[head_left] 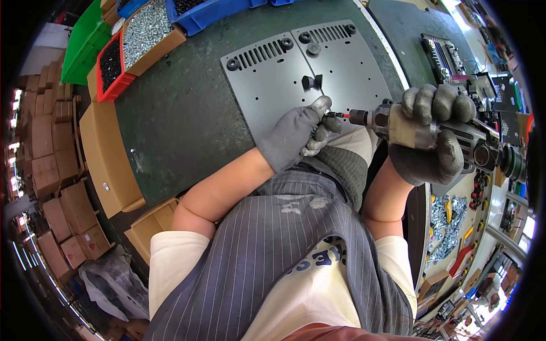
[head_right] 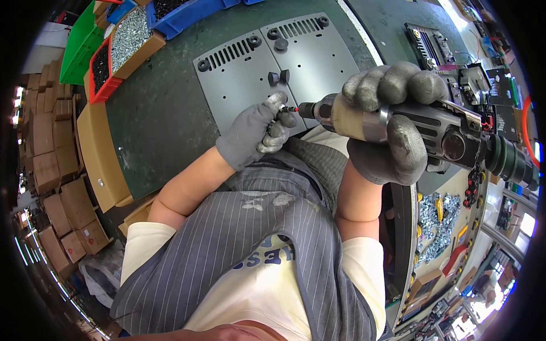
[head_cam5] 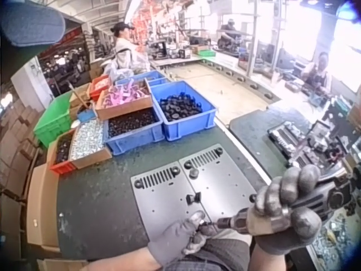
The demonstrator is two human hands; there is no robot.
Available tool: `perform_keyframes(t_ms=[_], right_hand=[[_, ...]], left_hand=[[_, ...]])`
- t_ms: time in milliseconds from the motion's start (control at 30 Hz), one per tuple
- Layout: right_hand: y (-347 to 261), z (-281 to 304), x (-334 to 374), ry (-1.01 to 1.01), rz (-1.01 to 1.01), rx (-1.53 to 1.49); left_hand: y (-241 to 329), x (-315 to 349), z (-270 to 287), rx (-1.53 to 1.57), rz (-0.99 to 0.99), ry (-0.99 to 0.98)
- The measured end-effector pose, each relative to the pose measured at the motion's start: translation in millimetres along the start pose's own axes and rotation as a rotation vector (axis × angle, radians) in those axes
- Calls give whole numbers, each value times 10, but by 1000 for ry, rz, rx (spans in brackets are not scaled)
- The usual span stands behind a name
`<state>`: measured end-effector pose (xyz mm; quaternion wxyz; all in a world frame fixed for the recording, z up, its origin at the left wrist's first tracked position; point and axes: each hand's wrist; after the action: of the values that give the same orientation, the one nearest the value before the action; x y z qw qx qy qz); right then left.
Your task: Assembling a metal chassis by installing rubber feet and fasteners using an electric screwdriver.
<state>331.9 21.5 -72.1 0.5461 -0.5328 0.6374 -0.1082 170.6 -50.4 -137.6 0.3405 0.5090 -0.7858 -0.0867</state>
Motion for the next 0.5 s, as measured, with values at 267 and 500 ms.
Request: perform_keyframes(t_ms=[267, 500], right_hand=[[39, 215, 24, -74, 67, -105], [24, 307, 35, -98, 31, -201]], left_hand=[[-55, -87, 29, -34, 83, 20], [-30, -113, 90, -546, -141, -40]])
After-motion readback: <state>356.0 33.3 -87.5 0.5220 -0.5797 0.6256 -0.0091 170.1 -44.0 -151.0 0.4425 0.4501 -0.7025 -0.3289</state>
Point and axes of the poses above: each hand's wrist, its own x-axis away from the middle knuckle, its own z-axis out of the back of the hand, y = z × x, and after that the axes turned 12 degrees about x, right-handed
